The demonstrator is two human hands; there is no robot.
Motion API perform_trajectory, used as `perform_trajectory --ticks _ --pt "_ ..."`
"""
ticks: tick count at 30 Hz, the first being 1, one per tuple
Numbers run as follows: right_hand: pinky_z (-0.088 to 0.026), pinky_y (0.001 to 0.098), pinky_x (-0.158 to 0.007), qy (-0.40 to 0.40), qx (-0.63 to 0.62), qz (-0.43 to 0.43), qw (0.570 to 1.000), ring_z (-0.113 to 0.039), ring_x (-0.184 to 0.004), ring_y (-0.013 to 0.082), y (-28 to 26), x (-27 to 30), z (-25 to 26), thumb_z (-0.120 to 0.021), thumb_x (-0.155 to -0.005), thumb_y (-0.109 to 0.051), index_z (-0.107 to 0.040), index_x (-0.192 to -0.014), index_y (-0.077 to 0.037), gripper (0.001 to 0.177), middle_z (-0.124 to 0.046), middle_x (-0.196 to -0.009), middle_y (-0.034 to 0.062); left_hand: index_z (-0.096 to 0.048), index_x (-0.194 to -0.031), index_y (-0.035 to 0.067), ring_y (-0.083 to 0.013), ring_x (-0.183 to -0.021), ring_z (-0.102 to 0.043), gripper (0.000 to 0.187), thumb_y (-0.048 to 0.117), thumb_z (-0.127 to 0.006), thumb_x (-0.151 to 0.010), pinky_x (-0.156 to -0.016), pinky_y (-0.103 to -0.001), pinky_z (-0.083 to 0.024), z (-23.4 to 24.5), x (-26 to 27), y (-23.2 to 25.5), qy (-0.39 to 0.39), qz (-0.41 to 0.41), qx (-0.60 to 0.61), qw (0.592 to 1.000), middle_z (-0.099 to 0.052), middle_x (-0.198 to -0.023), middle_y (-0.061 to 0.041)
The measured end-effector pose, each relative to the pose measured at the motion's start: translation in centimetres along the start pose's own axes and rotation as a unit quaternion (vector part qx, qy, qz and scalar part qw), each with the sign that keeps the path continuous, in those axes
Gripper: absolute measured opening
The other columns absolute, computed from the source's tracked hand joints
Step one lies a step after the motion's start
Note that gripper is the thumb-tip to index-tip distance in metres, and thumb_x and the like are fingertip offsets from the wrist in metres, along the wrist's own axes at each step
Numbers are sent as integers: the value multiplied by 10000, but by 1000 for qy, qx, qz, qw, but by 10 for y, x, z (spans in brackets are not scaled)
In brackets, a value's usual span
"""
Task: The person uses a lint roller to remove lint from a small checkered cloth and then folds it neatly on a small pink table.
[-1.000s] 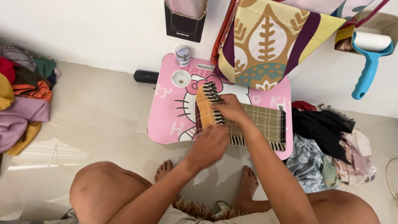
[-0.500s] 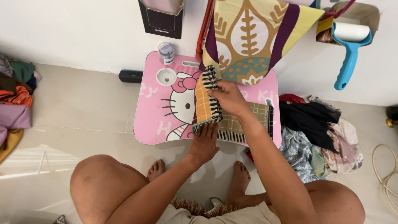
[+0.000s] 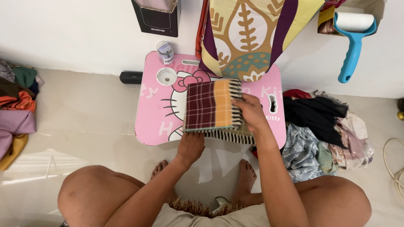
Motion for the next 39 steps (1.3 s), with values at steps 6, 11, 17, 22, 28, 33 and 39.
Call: perform_trajectory --ticks 6,11,17,22,28,33,39 --pt "-569 491 -928 72 -8 -64 995 -694 -1098 343 96 6 74 -665 -969 -74 -612 -1345 54 401 -703 -1208 233 -642 -1108 129 -242 -851 -654 246 290 -664 -923 -812 -433 -423 -1 3 18 -3 -78 13 997 -674 -940 -43" --pt "-360 595 -1130 89 19 -52 994 -431 -1386 450 92 16 77 -644 -984 -64 -359 -1490 166 625 -499 -1421 358 -630 -1105 149 -230 -852 -656 237 290 -654 -916 -794 -429 -430 -7 3 22 -15 -69 22 997 -676 -945 -30" --pt "-290 547 -1204 44 19 33 998 -217 -1502 464 28 41 32 -548 -938 123 -266 -1627 -55 766 -297 -1565 388 -671 -1010 157 -237 -807 -655 113 175 -620 -911 -773 -435 -416 0 5 9 -42 -32 47 997 -676 -871 -22" --pt "-316 479 -1204 2 54 127 990 -300 -1510 368 36 11 27 -530 -920 182 -580 -1461 -66 598 -474 -1547 252 -681 -964 182 -235 -784 -666 100 175 -616 -889 -757 -442 -415 -29 0 -9 -33 8 43 998 -692 -831 -13" --pt "-343 530 -1175 1 118 130 984 -358 -1488 356 45 -3 47 -549 -911 176 -637 -1424 -108 593 -549 -1496 175 -652 -1115 143 -241 -822 -633 225 177 -627 -895 -753 -424 -381 -9 1 11 3 -50 14 999 -679 -938 -55" --pt "-271 548 -1215 25 138 80 987 -346 -1498 379 90 -19 76 -556 -935 139 -672 -1399 -168 568 -541 -1502 165 -585 -1262 141 -212 -902 -634 357 240 -637 -924 -804 -420 -388 -7 1 10 -24 -47 -13 999 -672 -1051 -31" --pt "-517 307 -812 47 149 76 985 -518 -879 136 88 -16 79 -591 -913 117 -713 -1339 -165 525 -577 -1393 156 -518 -1360 147 -233 -1017 -612 428 210 -608 -947 -882 -443 -371 -11 2 7 -77 -27 13 997 -650 -1186 -49"
Point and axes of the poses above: each hand's wrist, its own x-axis away from the middle knuckle, its own z-axis out of the back of the hand, y = z × x, the point moved 10 cm from there along -x, towards the middle knuckle
